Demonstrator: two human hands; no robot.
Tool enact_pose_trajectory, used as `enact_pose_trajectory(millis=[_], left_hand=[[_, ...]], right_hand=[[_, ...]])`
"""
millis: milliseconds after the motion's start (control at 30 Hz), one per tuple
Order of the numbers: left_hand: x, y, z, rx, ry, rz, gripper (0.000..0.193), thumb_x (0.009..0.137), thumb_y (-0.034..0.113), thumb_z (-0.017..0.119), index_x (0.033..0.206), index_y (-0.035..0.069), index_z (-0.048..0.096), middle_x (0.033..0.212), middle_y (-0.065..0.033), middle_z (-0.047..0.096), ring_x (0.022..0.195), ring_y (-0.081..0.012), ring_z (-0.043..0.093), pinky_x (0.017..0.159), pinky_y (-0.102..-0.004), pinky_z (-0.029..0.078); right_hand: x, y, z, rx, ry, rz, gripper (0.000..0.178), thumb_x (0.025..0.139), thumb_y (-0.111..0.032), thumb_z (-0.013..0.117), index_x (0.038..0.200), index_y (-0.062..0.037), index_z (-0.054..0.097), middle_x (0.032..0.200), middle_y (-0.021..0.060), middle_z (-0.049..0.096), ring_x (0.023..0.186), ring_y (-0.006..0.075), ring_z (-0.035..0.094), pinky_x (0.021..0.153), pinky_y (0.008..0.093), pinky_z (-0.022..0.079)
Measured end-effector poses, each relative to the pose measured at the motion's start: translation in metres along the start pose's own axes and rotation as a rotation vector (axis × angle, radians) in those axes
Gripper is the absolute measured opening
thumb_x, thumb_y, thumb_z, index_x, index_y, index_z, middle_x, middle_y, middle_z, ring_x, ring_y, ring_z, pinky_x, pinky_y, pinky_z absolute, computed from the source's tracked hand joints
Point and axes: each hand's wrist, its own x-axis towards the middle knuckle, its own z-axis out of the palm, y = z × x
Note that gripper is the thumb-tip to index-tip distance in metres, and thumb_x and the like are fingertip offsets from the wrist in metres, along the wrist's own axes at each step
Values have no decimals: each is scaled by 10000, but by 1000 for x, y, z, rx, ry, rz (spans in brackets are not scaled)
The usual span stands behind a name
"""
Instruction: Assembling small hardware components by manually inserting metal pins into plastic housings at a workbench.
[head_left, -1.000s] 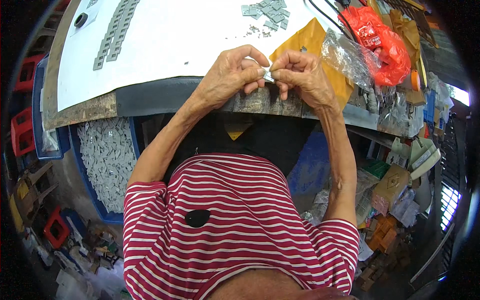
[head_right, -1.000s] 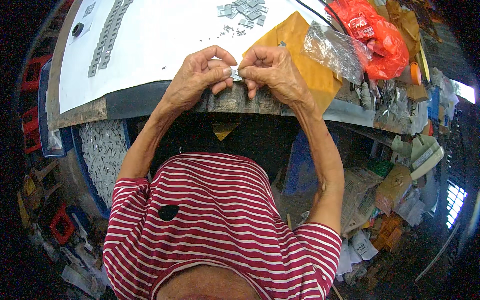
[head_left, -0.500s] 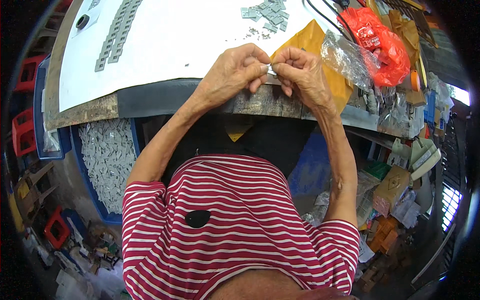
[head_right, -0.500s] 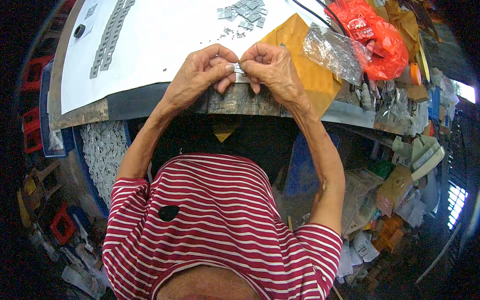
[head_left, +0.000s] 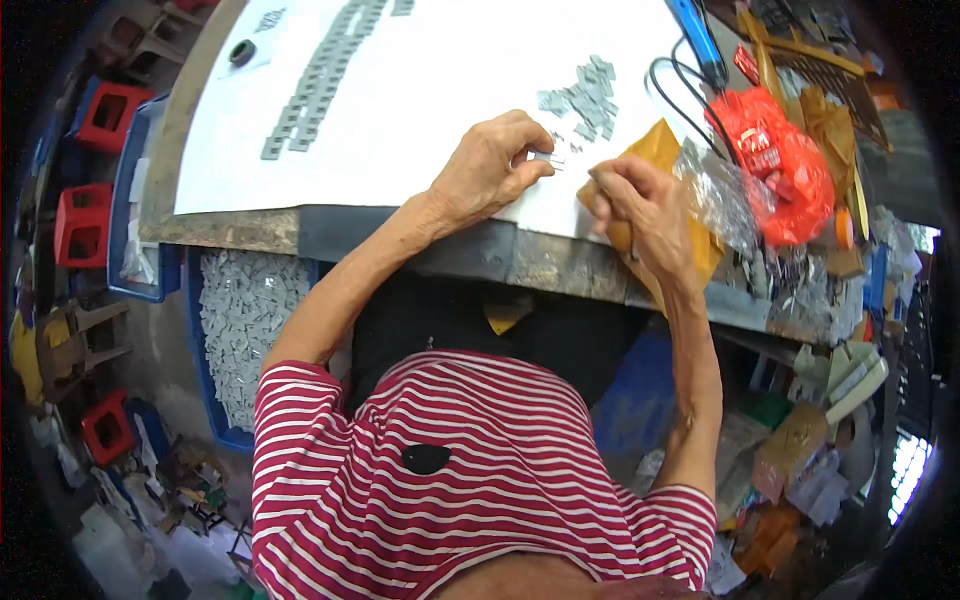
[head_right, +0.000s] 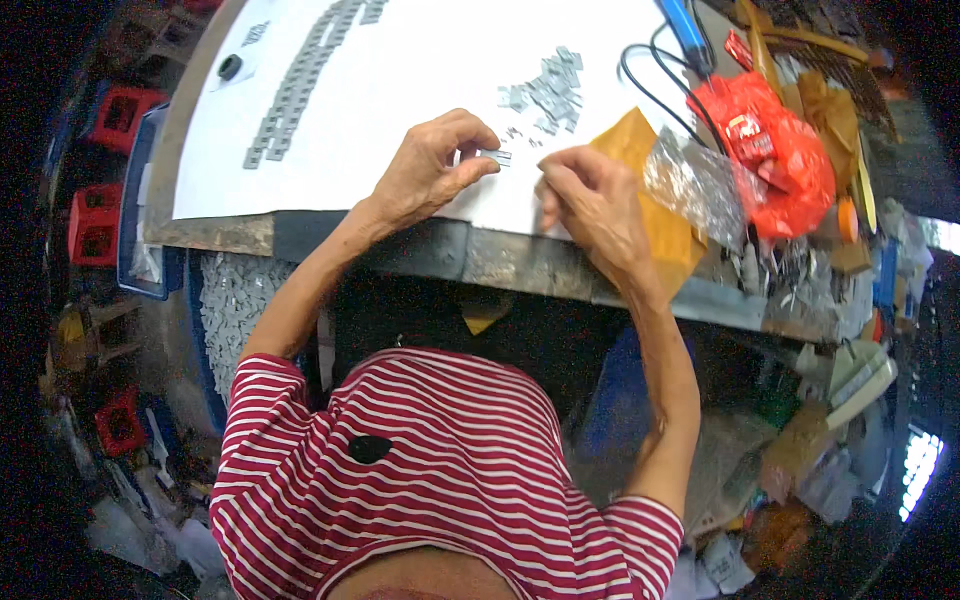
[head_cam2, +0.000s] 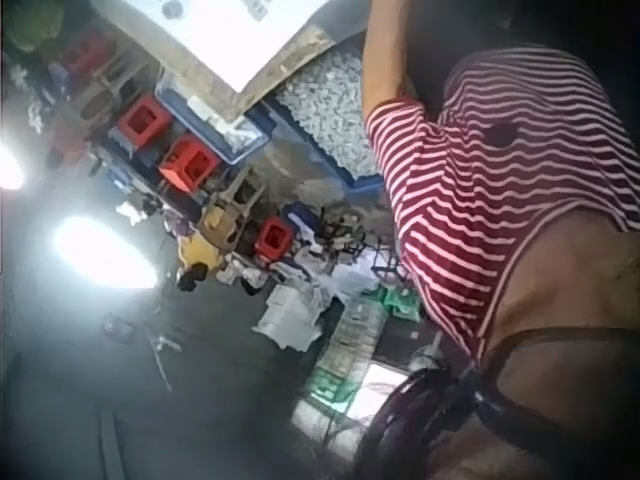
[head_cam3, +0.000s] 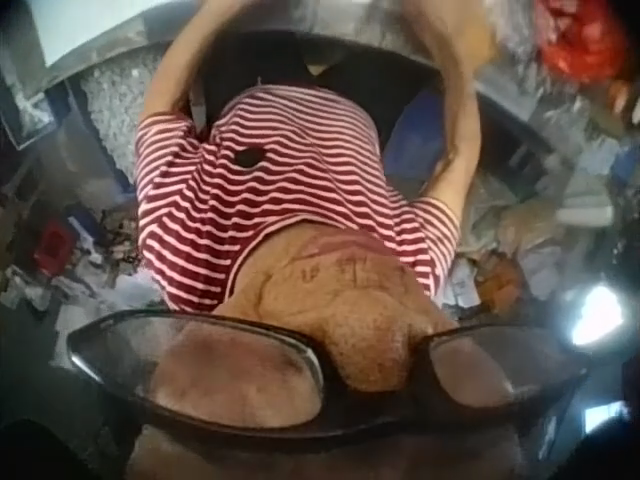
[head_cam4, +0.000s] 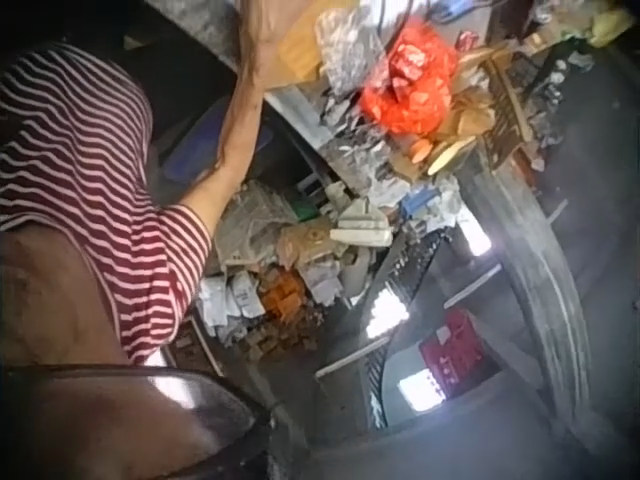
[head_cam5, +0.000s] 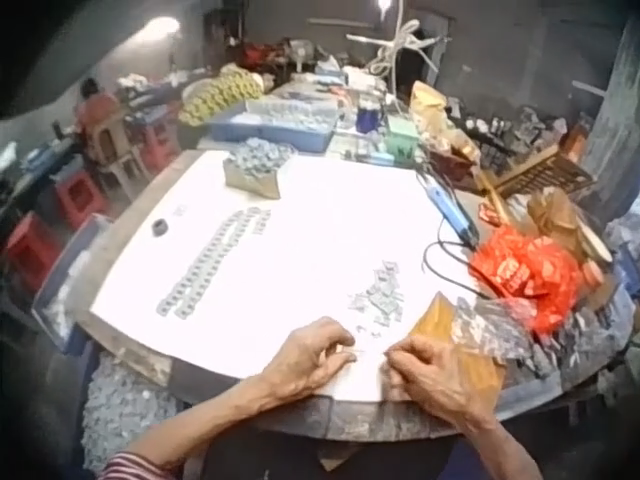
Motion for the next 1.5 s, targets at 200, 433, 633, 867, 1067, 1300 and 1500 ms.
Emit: enact_pose_trajectory(millis=[200,433,633,867,1067,1300,1500], left_hand=[[26,-56,-37,179,173,-39,163,734,96,645,849,-12,606,791,-88,577,640,-146,501,580,-265,431],[44,-122,-82,407,338,-126,172,667,167,642,752,18,630,777,-134,589,792,-285,547,731,-363,443],[47,-135,-99,410,335,-197,176,678,142,648,787,3,646,792,-118,617,759,-225,574,719,-311,451],[47,-131,-99,600,319,-98,169,659,116,621,775,-3,648,791,-131,619,770,-256,579,732,-327,453],[53,-126,-100,585,323,-181,130,655,108,619,747,20,647,779,-105,625,757,-251,581,714,-331,460],[64,-158,-109,869,381,-70,73,656,114,668,728,119,654,778,-11,639,800,-207,566,683,-370,406],[71,-163,-111,966,412,-19,68,669,120,636,713,171,643,800,12,609,911,-190,522,740,-412,343]], right_hand=[[-22,1,-24,45,95,-97,146,859,-56,506,923,61,565,717,81,562,539,109,521,481,227,451],[-48,14,-45,100,85,-129,139,861,-21,498,932,87,547,776,120,578,557,108,522,488,234,471],[-70,22,-50,153,128,-63,139,863,-41,513,932,76,541,779,119,581,557,105,524,479,230,467],[-92,23,-52,197,183,-117,147,851,-45,533,932,77,542,778,125,584,543,100,517,453,228,458],[-104,30,-59,267,214,-145,143,843,-40,538,928,75,539,762,133,576,519,98,499,416,223,438],[-105,39,-66,299,238,-137,141,840,-31,540,932,76,546,772,133,584,527,101,510,438,227,446],[-104,43,-67,307,275,-101,132,838,-20,532,935,69,544,772,126,579,541,103,504,444,231,445]])
